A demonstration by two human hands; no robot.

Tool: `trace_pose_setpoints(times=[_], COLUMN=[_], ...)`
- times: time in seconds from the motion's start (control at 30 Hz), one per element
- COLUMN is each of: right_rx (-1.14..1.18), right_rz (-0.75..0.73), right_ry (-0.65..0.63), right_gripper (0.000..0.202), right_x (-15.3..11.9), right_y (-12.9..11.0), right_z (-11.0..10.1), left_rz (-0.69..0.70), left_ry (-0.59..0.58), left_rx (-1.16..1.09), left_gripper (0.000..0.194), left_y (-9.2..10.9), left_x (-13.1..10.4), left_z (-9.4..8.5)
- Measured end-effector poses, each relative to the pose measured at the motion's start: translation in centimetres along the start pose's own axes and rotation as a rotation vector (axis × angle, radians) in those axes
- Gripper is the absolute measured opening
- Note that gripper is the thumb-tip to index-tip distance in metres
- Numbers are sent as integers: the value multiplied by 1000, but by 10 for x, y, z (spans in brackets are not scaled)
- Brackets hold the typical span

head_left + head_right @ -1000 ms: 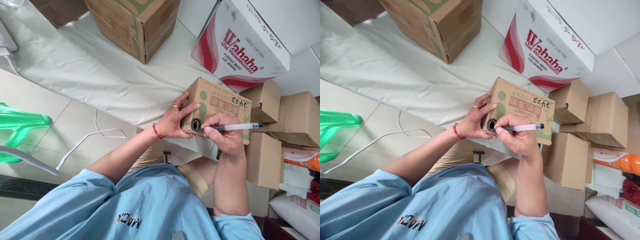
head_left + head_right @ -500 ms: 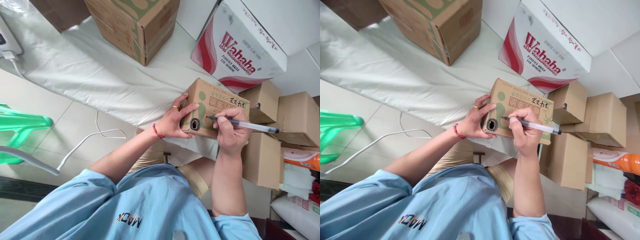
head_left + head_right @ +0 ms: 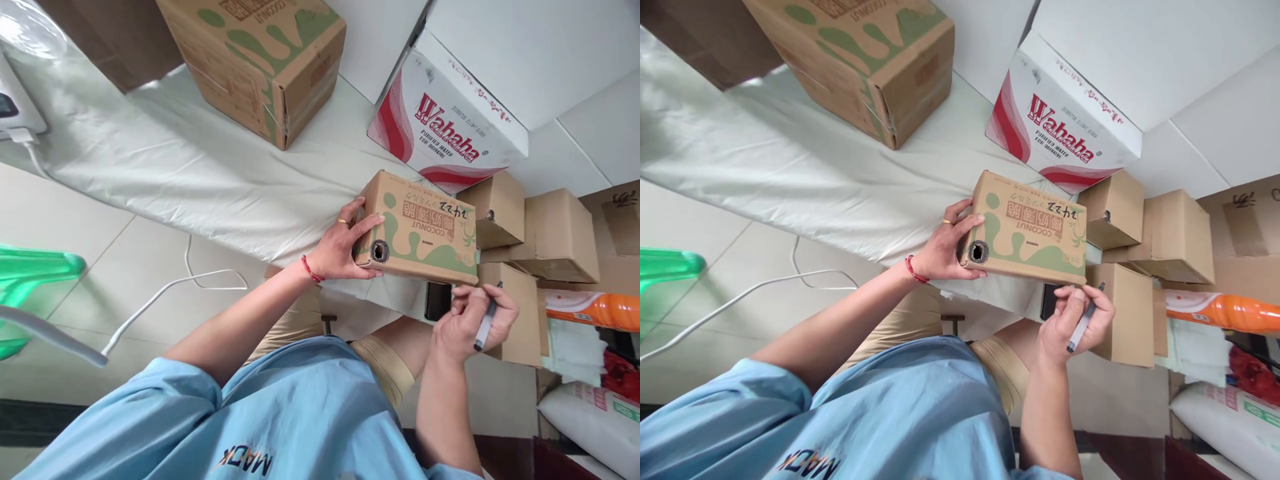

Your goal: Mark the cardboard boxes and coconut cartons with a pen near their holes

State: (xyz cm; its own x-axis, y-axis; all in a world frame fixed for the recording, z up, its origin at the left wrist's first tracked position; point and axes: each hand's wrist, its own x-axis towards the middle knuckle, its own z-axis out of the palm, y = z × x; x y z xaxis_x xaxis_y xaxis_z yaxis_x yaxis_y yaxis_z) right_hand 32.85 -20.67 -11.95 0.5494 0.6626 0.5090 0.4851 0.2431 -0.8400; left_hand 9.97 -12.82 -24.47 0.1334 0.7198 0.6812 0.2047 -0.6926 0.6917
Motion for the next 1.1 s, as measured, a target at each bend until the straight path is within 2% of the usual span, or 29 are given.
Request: trace_pose_setpoints(times=[0.07,0.13,0.23,0.33,0.43,0.57,0.67,0.77,0.83,0.87,0.97,1.03,1.1], right_rx=[-142,-336,-644,-773,-796,-763,-726,-777,-853,-889,-955,-967,-980], right_rz=[63,130,245,302,270,212,202,154,85,67,118,151,152], right_ry=[-79,-239,-481,-672,-771,-808,-795,-608,-463,-430,-495,-560,-564], right_gripper=[21,28,36,41,45,58,69,73,82,89,103,101,96], right_x=[-12,-25,-42,-49,-46,-37,-31,-26,-23,-21,-18,-15,-12], right_y=[18,34,51,57,56,55,58,66,75,80,94,99,100], right_z=[-26,-48,-67,-66,-51,-30,-28,-40,-53,-59,-73,-75,-73], left_rz=[-3,-17,-44,-56,-68,-63,-41,-25,-23,-24,-28,-27,-19], left_ry=[7,8,4,4,-13,-34,-27,-15,-10,-9,-4,-4,-6], left_rx=[8,32,70,89,121,144,155,189,205,208,198,187,182], left_gripper=[125,124,125,121,118,117,115,116,118,119,121,120,120], left_y=[-1,-1,-2,-1,1,2,2,1,1,0,-1,-1,-1], left_x=[-1,-1,-2,-2,-1,0,0,-1,-2,-2,-2,-2,-1], left_z=[0,0,0,-2,-6,-10,-13,-15,-15,-16,-15,-14,-13])
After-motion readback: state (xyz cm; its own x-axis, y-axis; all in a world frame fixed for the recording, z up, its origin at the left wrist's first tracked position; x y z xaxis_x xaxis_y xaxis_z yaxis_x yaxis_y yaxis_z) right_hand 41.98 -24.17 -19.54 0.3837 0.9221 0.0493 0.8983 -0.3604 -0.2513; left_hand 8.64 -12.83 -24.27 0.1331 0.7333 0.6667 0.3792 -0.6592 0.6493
